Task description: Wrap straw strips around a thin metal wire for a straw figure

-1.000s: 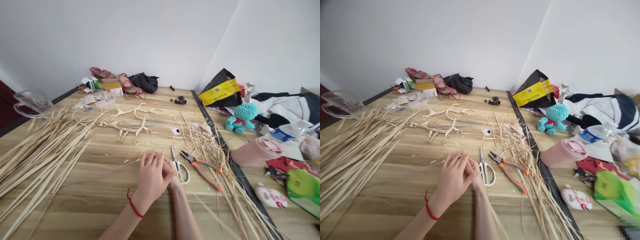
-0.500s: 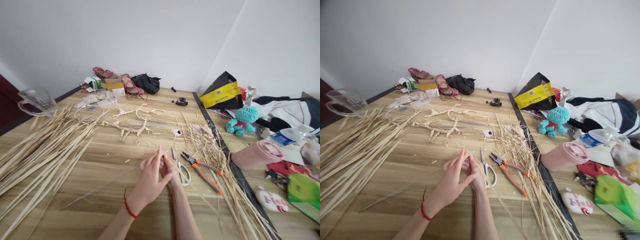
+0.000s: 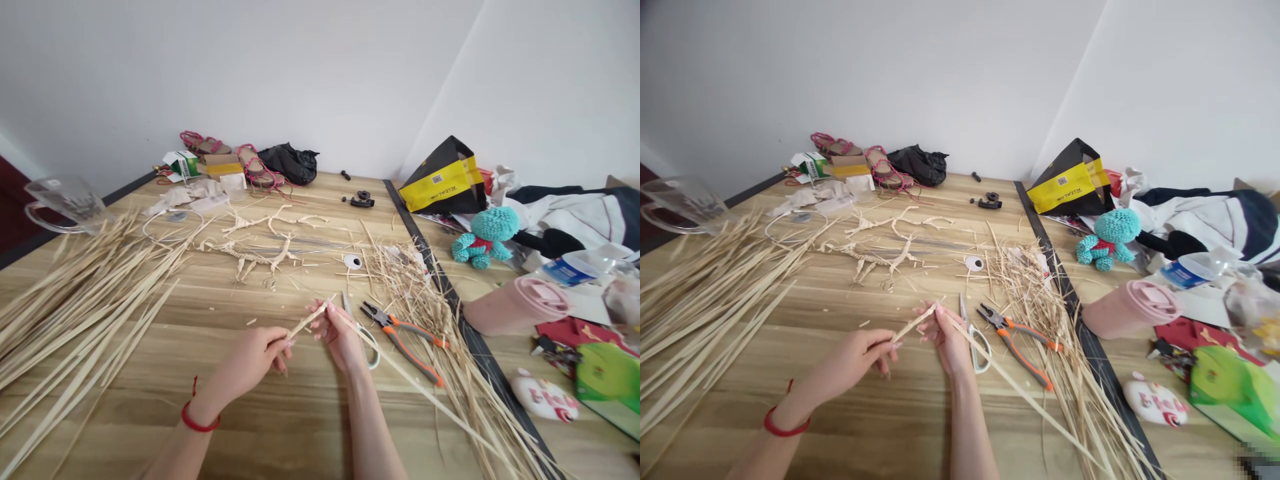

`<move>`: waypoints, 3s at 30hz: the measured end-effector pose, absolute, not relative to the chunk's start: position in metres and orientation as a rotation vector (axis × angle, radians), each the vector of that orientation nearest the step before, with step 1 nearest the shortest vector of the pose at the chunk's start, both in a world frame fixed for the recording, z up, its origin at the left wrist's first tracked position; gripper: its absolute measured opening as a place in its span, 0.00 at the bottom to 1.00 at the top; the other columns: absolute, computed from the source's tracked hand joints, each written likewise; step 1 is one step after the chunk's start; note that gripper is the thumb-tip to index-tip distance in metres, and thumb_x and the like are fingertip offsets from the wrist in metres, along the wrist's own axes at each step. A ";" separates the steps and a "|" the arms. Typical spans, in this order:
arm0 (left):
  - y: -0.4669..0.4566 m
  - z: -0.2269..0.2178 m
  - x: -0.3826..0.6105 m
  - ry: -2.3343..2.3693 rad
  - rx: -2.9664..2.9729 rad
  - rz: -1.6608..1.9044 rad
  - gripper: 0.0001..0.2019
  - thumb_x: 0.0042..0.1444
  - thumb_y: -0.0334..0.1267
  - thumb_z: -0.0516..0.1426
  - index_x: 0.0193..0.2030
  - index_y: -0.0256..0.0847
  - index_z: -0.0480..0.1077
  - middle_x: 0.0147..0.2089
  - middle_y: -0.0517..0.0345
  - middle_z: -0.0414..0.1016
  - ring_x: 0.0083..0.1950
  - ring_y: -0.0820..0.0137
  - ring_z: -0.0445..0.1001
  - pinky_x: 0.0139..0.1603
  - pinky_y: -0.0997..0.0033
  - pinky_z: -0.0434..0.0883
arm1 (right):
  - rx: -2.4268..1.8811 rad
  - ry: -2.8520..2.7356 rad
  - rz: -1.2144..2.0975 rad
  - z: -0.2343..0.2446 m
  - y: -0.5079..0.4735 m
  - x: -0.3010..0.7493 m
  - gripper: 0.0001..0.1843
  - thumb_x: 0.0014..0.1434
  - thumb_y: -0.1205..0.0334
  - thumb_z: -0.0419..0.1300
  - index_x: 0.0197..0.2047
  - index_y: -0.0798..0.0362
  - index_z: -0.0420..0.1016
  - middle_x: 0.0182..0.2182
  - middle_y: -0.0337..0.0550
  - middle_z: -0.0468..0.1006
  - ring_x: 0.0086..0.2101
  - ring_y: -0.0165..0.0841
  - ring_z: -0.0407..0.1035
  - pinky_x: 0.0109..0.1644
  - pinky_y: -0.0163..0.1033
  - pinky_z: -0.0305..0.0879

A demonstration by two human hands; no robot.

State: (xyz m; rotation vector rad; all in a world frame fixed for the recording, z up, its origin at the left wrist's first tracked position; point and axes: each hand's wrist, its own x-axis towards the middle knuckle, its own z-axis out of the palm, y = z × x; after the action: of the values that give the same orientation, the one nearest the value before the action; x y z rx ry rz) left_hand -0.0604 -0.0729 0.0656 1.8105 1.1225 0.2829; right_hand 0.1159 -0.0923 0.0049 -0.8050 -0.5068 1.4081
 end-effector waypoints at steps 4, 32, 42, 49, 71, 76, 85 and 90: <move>-0.088 0.072 -0.052 1.043 1.596 0.226 0.17 0.57 0.47 0.48 0.27 0.38 0.69 0.26 0.56 0.76 0.27 0.68 0.75 0.29 0.73 0.69 | -0.766 -0.458 1.428 0.004 -0.092 0.120 0.15 0.51 0.57 0.64 0.39 0.59 0.77 0.33 0.49 0.80 0.22 0.27 0.70 0.18 0.27 0.64; -0.036 0.002 -0.013 0.733 0.699 0.762 0.14 0.49 0.41 0.60 0.38 0.32 0.74 0.29 0.53 0.74 0.18 0.76 0.66 0.14 0.78 0.63 | -0.808 -0.526 1.674 -0.007 -0.084 0.096 0.17 0.50 0.52 0.64 0.35 0.59 0.76 0.29 0.46 0.78 0.25 0.28 0.72 0.25 0.30 0.72; -0.033 -0.002 -0.024 0.601 0.668 0.595 0.19 0.55 0.46 0.55 0.44 0.31 0.71 0.15 0.64 0.64 0.12 0.75 0.63 0.13 0.72 0.67 | -0.871 -0.597 1.604 -0.006 -0.084 0.081 0.10 0.45 0.61 0.69 0.28 0.59 0.75 0.19 0.38 0.74 0.17 0.23 0.67 0.18 0.25 0.67; -0.030 -0.005 -0.027 0.616 0.737 0.579 0.17 0.54 0.45 0.56 0.42 0.32 0.70 0.19 0.60 0.69 0.13 0.72 0.66 0.12 0.72 0.67 | -0.857 -0.570 1.635 -0.004 -0.085 0.082 0.11 0.44 0.62 0.69 0.28 0.58 0.74 0.18 0.38 0.75 0.15 0.24 0.66 0.19 0.27 0.67; -0.030 -0.004 -0.031 0.526 0.732 0.514 0.16 0.57 0.45 0.53 0.42 0.33 0.70 0.18 0.61 0.66 0.15 0.73 0.66 0.16 0.74 0.65 | -0.906 -0.572 1.595 -0.004 -0.084 0.082 0.10 0.42 0.62 0.69 0.27 0.59 0.77 0.17 0.40 0.76 0.15 0.27 0.68 0.20 0.30 0.69; -0.032 -0.001 -0.030 0.549 0.738 0.537 0.12 0.54 0.43 0.57 0.34 0.33 0.72 0.17 0.62 0.64 0.15 0.74 0.64 0.16 0.74 0.64 | -0.979 -0.678 1.543 -0.008 -0.083 0.085 0.11 0.42 0.60 0.69 0.26 0.58 0.76 0.16 0.39 0.75 0.16 0.28 0.69 0.21 0.31 0.68; -0.032 -0.004 -0.022 0.700 0.811 0.688 0.09 0.47 0.38 0.62 0.30 0.32 0.76 0.29 0.52 0.77 0.33 0.68 0.74 0.38 0.70 0.70 | -1.141 -0.699 1.170 -0.003 -0.089 0.102 0.15 0.51 0.51 0.62 0.24 0.54 0.67 0.11 0.33 0.69 0.11 0.28 0.64 0.15 0.32 0.61; -0.035 -0.002 -0.019 0.758 0.950 0.656 0.10 0.48 0.40 0.61 0.33 0.35 0.77 0.29 0.54 0.78 0.32 0.68 0.74 0.43 0.65 0.70 | -1.150 -0.574 1.100 -0.009 -0.084 0.102 0.19 0.53 0.48 0.59 0.21 0.53 0.64 0.09 0.31 0.65 0.09 0.28 0.61 0.12 0.32 0.58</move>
State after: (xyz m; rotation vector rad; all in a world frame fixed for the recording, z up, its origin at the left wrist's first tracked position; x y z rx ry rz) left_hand -0.0192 -0.0346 -0.0019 0.9503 0.7578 0.6555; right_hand 0.1022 -0.0840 -0.0094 -1.1500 -0.5741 1.1003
